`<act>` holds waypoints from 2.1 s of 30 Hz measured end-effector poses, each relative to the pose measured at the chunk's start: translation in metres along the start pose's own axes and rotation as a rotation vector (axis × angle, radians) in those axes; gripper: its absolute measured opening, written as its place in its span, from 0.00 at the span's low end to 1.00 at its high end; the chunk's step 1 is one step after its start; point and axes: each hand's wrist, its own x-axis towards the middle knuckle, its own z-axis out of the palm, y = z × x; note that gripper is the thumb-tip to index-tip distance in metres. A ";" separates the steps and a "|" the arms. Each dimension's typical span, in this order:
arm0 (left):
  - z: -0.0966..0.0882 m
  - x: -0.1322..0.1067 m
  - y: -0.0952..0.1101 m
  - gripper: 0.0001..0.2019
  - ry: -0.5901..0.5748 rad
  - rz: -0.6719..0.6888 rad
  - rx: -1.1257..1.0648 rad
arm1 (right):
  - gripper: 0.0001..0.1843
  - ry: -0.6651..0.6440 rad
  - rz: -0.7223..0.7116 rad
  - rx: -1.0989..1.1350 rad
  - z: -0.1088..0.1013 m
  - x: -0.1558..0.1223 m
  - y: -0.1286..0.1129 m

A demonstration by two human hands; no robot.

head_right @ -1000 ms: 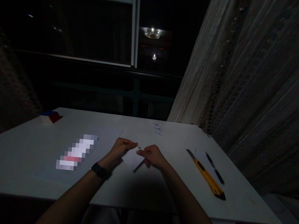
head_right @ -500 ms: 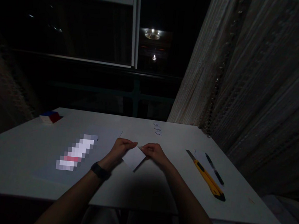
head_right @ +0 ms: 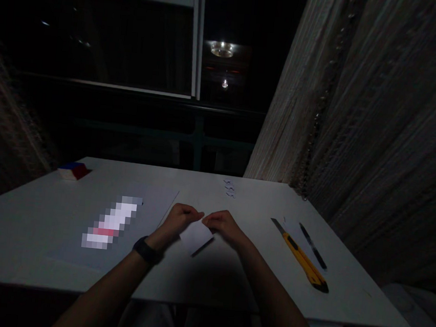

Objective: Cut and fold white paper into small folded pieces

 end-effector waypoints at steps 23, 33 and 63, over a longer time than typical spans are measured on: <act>-0.001 0.006 -0.003 0.18 0.159 -0.028 -0.073 | 0.19 0.047 -0.074 -0.045 -0.012 0.003 0.004; 0.001 -0.001 0.003 0.18 0.010 -0.085 -0.278 | 0.19 0.228 -0.104 -0.134 -0.007 0.006 0.005; -0.001 -0.007 0.011 0.13 -0.236 -0.104 -0.148 | 0.16 0.007 -0.067 -0.238 -0.015 -0.001 -0.004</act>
